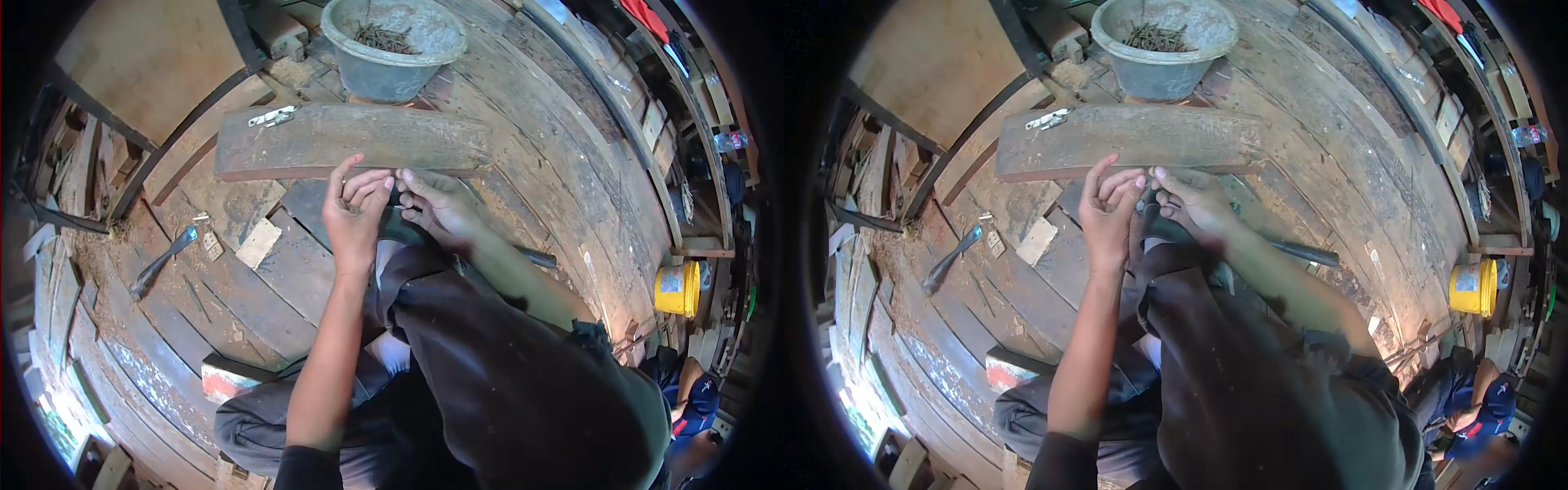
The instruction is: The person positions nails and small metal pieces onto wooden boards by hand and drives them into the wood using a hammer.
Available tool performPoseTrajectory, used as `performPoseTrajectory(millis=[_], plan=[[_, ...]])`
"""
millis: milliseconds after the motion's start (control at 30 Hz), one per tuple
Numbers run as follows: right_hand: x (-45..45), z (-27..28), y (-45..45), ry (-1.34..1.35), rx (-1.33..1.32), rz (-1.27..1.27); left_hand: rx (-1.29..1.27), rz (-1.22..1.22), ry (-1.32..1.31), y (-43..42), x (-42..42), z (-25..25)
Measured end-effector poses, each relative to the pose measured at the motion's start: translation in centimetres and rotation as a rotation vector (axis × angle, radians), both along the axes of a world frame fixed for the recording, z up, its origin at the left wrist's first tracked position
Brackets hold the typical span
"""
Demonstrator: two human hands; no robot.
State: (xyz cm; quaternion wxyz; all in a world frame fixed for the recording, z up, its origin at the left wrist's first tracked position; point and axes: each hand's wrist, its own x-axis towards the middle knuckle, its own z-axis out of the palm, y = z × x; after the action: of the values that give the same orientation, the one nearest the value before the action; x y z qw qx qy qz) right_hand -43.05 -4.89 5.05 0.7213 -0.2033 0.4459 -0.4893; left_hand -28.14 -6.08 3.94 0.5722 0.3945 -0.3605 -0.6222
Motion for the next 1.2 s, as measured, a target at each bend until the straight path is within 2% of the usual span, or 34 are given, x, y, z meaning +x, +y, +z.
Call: performPoseTrajectory(millis=[100,400,500,567,633,733,767,833,900,967,1067,1200], plan=[[-0.2,-0.4,0.2,-0.013,0.025,-0.015,0.028,0.006,0.078,-0.1,-1.6,-0.2],[-0.5,-0.8,0.2,0.099,0.066,-0.048,-0.079,0.031,-0.112,-0.7,-2.2,-0.5],[-2.2,-0.4,0.6,0.258,0.039,-0.032,-0.074,0.022,-0.108,-2.1,-2.0,-0.9],[-6.0,-1.7,1.9,1.22,-0.422,0.281,-0.201,0.062,-0.455,-4.4,-0.9,-1.6],[-10.5,-3.2,4.4,1.808,-0.577,0.59,-0.217,0.075,-0.48,-7.3,0.5,-3.5],[-14.7,-6.0,10.1,1.829,-0.457,0.595,-0.37,0.021,-0.877,-10.2,2.7,-5.6],[-15.4,-6.4,11.6,1.835,-0.412,0.624,-0.36,0.028,-0.884,-10.8,3.2,-6.2],[-16.4,-7.3,13.8,1.868,-0.4,0.591,-0.585,0.046,-1.129,-11.5,3.8,-7.5],[-17.5,-8.1,14.8,1.905,-0.368,0.547,-0.579,0.022,-1.11,-11.8,4.1,-8.4],[-18.5,-8.9,15.0,1.933,-0.177,0.59,-0.577,-0.003,-1.091,-11.8,4.3,-9.0],[-19.4,-8.7,14.6,1.997,-0.316,0.731,-0.559,0.015,-0.975,-11.8,4.8,-8.9],[-16.8,-4.8,13.6,1.902,-0.301,0.671,-0.468,-0.066,-0.825,-11.9,5.9,-8.6]])
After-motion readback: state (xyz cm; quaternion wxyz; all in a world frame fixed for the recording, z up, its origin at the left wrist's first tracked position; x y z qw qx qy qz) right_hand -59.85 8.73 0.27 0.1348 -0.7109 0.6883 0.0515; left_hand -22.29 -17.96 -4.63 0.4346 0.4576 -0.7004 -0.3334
